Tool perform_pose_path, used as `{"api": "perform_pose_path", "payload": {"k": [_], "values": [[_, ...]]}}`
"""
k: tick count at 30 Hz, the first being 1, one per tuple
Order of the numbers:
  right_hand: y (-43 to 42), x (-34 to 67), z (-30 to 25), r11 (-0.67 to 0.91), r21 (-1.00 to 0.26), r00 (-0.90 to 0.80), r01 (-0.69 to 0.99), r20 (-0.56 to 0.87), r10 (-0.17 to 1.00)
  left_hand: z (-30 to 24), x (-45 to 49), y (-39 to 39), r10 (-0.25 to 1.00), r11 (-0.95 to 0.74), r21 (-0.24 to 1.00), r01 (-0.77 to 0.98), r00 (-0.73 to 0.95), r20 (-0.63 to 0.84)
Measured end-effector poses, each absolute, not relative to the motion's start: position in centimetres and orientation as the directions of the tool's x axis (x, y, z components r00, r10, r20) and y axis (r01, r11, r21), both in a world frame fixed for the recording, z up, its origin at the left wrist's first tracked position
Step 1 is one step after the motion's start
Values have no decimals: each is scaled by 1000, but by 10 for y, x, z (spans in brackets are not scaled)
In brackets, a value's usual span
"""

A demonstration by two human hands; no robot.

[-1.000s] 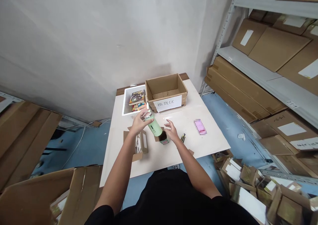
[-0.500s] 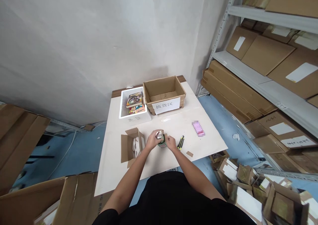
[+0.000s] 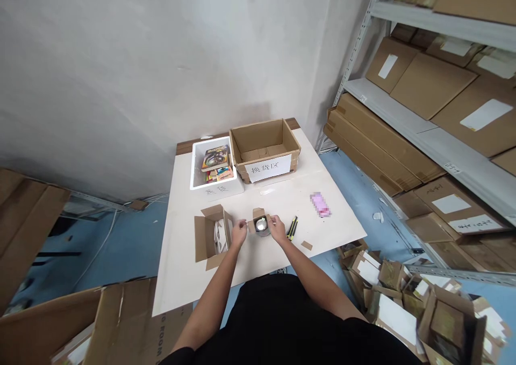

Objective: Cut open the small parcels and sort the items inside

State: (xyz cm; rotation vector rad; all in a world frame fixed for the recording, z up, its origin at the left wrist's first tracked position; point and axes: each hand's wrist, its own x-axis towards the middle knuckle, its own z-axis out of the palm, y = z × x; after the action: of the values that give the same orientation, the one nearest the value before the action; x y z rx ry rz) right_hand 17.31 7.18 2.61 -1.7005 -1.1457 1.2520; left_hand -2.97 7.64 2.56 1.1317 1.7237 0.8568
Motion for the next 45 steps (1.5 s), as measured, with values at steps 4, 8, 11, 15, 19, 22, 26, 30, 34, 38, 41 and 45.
{"api": "perform_pose_path", "payload": {"k": [4, 8, 11, 15, 19, 22, 26, 30, 34, 38, 41, 45], "values": [[68, 173, 22, -252, -933, -17, 255, -265, 964, 18, -24, 81, 922, 383, 886, 262, -57, -382], [67, 177, 20, -227, -944, -121, 239, -261, 958, 17, -13, 84, 946, 314, 924, 219, 17, -325], [66, 182, 21, -284, -947, -39, 152, -293, 955, 18, -11, 78, 971, 222, 950, 220, 42, -237], [62, 189, 25, -262, -957, -7, 123, -264, 964, 19, -12, 63, 981, 158, 951, 267, 70, -182], [58, 191, 28, -240, -956, -57, 168, -253, 966, 22, -11, 50, 981, 117, 925, 363, 104, -165], [57, 189, 29, -227, -953, -78, 199, -246, 966, 25, -10, 48, 982, 99, 905, 414, 105, -155], [56, 188, 28, -174, -959, -98, 224, -200, 975, 29, -11, 49, 986, 39, 876, 480, 121, -110], [55, 190, 24, -149, -956, -114, 253, -183, 977, 31, -17, 49, 981, -12, 837, 547, 171, -97], [55, 192, 15, -238, -958, -97, 157, -255, 962, 24, -17, 46, 983, 37, 887, 461, 143, -115], [60, 188, 6, -350, -937, -63, -1, -349, 935, 7, -7, 47, 972, 232, 942, 243, -91, -216], [71, 178, 5, -359, -932, -68, -45, -356, 932, -1, 3, 56, 952, 296, 940, 169, -139, -275], [99, 162, 17, -329, -942, -41, -59, -327, 944, 8, 4, 84, 954, 277, 946, 169, -167, -250]]}}
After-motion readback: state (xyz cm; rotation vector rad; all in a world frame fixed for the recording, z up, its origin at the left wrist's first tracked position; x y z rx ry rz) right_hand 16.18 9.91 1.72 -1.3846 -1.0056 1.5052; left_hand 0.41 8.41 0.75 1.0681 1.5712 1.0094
